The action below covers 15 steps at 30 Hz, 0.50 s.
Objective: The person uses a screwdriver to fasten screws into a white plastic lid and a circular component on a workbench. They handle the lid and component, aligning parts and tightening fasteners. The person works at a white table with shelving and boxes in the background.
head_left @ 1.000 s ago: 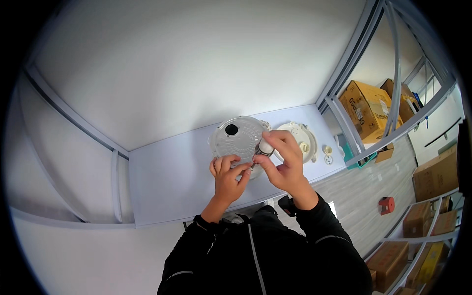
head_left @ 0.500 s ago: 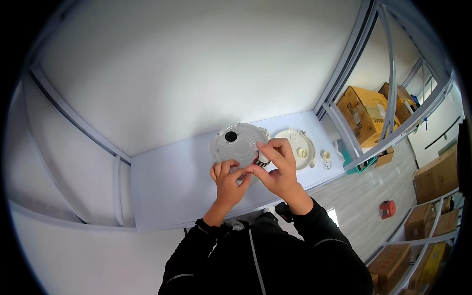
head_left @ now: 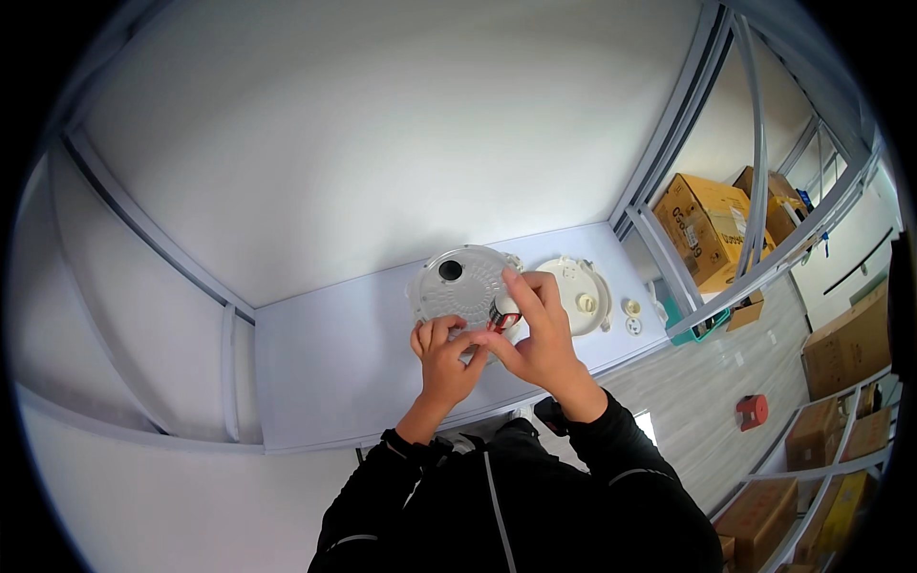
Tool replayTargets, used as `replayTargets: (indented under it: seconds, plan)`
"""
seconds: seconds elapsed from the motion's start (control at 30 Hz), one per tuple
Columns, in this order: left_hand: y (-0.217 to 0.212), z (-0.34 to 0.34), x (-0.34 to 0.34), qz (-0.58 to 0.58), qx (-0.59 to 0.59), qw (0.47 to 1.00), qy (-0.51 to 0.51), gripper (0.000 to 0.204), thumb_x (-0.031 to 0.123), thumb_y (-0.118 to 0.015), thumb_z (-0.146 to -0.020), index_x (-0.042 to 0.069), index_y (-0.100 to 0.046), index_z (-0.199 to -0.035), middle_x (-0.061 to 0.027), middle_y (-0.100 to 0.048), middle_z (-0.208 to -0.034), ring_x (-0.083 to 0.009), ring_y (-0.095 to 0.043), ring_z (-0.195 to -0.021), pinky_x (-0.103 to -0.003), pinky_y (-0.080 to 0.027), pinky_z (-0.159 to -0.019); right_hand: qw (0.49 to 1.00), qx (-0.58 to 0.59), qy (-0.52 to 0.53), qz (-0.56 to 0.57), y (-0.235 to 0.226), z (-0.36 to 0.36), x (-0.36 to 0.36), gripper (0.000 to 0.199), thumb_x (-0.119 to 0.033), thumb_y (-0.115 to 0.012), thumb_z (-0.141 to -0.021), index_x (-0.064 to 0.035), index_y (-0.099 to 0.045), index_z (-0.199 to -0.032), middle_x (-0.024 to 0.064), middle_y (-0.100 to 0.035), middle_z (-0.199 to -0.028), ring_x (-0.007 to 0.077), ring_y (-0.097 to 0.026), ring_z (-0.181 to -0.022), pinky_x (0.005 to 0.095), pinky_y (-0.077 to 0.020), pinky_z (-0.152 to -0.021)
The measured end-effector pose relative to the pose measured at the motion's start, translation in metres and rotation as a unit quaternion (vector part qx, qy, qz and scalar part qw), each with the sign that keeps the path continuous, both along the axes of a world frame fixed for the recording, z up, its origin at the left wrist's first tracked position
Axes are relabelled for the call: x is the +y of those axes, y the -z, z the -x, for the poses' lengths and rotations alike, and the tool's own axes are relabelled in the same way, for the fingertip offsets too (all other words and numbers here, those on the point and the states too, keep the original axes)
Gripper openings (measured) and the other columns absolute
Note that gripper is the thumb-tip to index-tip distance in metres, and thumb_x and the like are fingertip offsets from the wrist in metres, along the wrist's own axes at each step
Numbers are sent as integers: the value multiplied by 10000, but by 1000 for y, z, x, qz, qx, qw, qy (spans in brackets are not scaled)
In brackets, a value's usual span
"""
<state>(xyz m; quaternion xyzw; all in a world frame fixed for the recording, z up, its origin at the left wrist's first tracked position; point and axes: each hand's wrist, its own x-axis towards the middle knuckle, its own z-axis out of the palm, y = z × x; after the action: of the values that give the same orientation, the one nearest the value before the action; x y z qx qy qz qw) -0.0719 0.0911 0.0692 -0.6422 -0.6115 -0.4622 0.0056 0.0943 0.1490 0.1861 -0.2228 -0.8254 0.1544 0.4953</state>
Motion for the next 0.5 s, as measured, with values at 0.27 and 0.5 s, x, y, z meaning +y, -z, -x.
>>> replayTargets:
  seconds: [0.27, 0.5]
  plan:
    - [0, 0, 0, -4, 3, 1000, -1, 114, 282, -832, -832, 222, -813, -927, -4, -619, -1166, -257, -519, -1223, -601, -252, -1169, 998, 9, -58, -13, -7, 1, 4, 678, -72, -777, -927, -32, -514, -1551, 199, -585, -1318, 313, -668, -1114, 377, -571, -873]
    - [2, 1, -1, 0, -1, 1000, 3, 110, 291, -831, -843, 213, -808, -918, -14, -622, -1169, -257, -517, -1226, -601, -249, -1163, 1000, 11, -25, -1, -24, 11, -2, 688, -22, -797, -892, -15, -526, -1524, 200, -629, -1267, 336, -679, -1031, 356, -573, -827]
